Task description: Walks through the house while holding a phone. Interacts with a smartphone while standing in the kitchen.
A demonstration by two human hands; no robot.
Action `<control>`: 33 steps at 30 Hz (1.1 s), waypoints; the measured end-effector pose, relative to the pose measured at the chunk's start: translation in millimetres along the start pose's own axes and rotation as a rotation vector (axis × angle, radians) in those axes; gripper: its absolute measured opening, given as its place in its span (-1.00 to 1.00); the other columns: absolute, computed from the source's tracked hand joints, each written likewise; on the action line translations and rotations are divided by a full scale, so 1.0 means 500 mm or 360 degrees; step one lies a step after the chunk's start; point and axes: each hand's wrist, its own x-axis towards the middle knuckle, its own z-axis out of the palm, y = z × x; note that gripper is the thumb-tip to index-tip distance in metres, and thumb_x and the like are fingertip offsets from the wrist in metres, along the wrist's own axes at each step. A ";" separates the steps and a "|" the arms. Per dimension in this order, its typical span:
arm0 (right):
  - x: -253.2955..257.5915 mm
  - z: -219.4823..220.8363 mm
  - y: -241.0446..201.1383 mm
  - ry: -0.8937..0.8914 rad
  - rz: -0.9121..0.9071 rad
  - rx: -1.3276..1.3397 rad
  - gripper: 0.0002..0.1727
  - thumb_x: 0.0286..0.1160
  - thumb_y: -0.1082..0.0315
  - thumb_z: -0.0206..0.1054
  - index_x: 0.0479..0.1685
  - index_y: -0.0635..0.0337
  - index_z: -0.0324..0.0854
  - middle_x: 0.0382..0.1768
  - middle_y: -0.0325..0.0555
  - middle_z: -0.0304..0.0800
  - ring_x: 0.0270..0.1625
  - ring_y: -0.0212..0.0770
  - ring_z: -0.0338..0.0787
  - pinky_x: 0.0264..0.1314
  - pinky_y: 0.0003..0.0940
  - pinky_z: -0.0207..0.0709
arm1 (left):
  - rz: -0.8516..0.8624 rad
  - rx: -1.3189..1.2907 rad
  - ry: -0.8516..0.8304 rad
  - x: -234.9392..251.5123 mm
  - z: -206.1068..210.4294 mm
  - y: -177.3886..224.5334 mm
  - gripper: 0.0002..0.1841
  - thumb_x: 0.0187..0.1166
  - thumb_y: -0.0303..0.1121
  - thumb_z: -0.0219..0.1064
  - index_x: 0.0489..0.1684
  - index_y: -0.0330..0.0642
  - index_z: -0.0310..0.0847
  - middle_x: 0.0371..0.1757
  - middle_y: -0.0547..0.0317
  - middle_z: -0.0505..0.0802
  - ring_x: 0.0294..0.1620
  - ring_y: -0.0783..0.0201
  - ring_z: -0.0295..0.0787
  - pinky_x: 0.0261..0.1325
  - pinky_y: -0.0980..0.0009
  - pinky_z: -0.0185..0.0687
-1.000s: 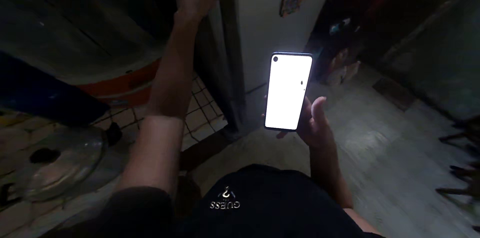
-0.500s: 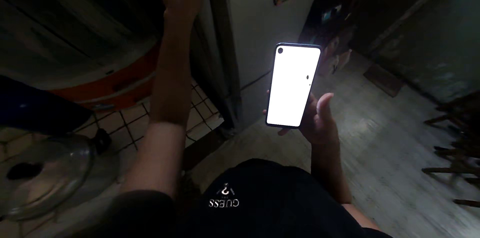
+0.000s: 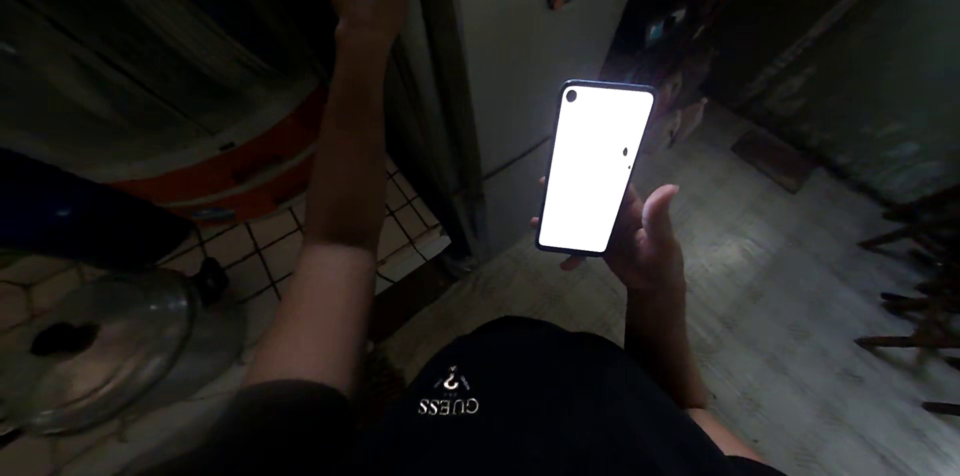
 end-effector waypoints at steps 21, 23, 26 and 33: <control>0.000 0.006 0.002 -0.0039 -0.0037 -0.0007 0.05 0.35 -0.50 0.25 0.75 -0.02 0.12 0.55 0.20 0.54 0.31 0.26 0.80 -0.28 -0.02 0.89 | -0.0006 0.0071 0.0054 0.015 0.008 -0.008 -0.52 0.74 -0.20 -0.03 0.13 -0.49 0.66 0.32 -0.47 0.70 0.48 -0.35 0.56 0.54 -0.23 0.33; 0.000 0.009 0.003 0.0005 -0.0038 -0.0005 0.05 0.33 -0.49 0.29 0.74 -0.01 0.14 0.52 0.17 0.57 0.28 0.22 0.82 -0.29 -0.03 0.88 | -0.0011 0.0051 0.0035 0.016 0.006 -0.007 -0.52 0.76 -0.20 -0.04 0.22 -0.46 0.63 0.41 -0.43 0.66 0.53 -0.33 0.52 0.56 -0.22 0.31; 0.000 0.010 0.004 -0.0004 -0.0043 0.0009 0.03 0.34 -0.47 0.30 0.72 -0.02 0.17 0.52 0.16 0.58 0.29 0.21 0.82 -0.28 -0.02 0.89 | -0.0009 0.0025 0.0035 0.016 0.006 -0.013 -0.51 0.76 -0.21 -0.05 0.29 -0.46 0.61 0.47 -0.40 0.63 0.53 -0.31 0.52 0.55 -0.22 0.33; 0.001 0.017 0.003 0.0043 -0.0053 -0.0026 0.06 0.28 -0.51 0.32 0.72 -0.06 0.18 0.49 0.15 0.61 0.27 0.20 0.83 -0.30 -0.02 0.88 | 0.0052 0.0010 0.0048 0.014 0.003 -0.013 -0.47 0.76 -0.21 -0.06 0.48 -0.44 0.50 0.59 -0.36 0.54 0.64 -0.28 0.41 0.63 -0.20 0.26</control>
